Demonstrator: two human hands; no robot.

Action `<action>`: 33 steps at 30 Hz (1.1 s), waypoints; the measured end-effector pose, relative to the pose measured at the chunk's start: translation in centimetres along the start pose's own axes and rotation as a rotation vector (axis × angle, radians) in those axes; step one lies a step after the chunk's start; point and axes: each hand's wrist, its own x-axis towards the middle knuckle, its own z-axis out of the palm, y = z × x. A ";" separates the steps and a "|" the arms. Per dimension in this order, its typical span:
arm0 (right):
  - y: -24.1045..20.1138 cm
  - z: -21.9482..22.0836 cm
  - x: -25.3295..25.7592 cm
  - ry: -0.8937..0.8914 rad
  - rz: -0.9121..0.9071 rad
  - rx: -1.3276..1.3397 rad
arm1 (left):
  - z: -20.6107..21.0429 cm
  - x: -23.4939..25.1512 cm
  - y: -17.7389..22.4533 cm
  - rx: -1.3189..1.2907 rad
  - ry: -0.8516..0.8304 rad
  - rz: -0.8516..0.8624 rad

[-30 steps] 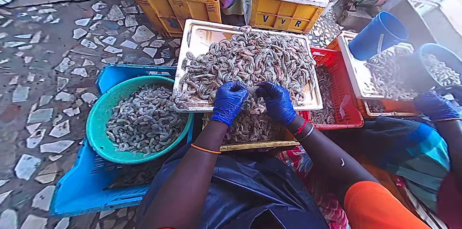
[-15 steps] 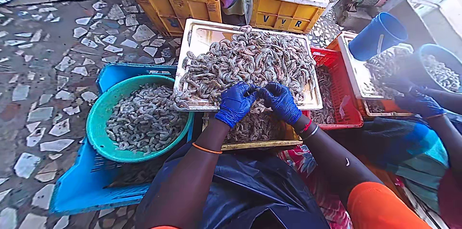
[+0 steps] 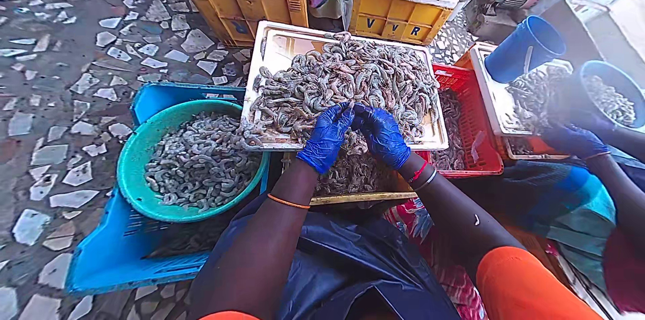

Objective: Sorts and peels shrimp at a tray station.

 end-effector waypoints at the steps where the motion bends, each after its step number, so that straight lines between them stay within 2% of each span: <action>1: -0.1 -0.2 0.2 0.026 -0.047 -0.002 | -0.4 0.0 0.2 -0.097 -0.020 -0.031; 4: -0.2 -1.2 0.5 0.003 -0.095 0.102 | -2.1 0.1 0.6 -0.299 0.029 -0.095; 6: -0.1 -2.2 0.3 -0.224 0.044 0.103 | -3.6 0.3 1.4 -0.340 0.165 -0.075; 8: 0.7 -2.4 0.3 -0.568 0.206 -0.148 | -5.4 0.3 2.5 -0.396 0.388 0.018; 9: 1.5 -1.7 0.4 -0.674 0.264 -0.314 | -6.4 0.3 3.0 -0.458 0.511 0.057; 10: 2.1 -0.9 0.4 -0.662 0.314 -0.413 | -7.4 0.3 3.3 -0.538 0.643 0.060; 11: 2.5 -0.3 0.5 -0.570 0.354 -0.443 | -8.3 0.2 3.2 -0.617 0.751 0.037; 12: 2.6 0.1 0.9 -0.458 0.382 -0.446 | -8.9 0.2 3.0 -0.689 0.826 0.005; 14: 2.9 1.0 1.9 -0.296 0.320 -0.520 | -8.7 0.4 2.6 -0.722 0.884 -0.087; 16: 4.2 2.7 2.6 -0.340 0.265 -0.618 | -7.7 0.7 2.6 -0.652 0.844 -0.150; 19: 5.4 4.5 3.5 -0.483 0.349 -0.679 | -6.8 1.0 2.3 -0.547 0.704 -0.198; 23: 7.7 5.0 3.1 -0.410 0.322 -0.701 | -6.3 1.3 2.1 -0.433 0.577 -0.282; 27: 8.3 3.8 3.0 -0.405 0.273 -0.693 | -4.8 1.2 1.7 -0.226 0.388 -0.252; 30: 7.8 3.4 3.0 -0.334 0.222 -0.684 | -4.0 1.4 0.9 -0.186 0.333 -0.234; 33: 7.2 4.3 2.3 -0.382 0.260 -0.678 | -3.3 1.4 0.3 -0.134 0.305 -0.234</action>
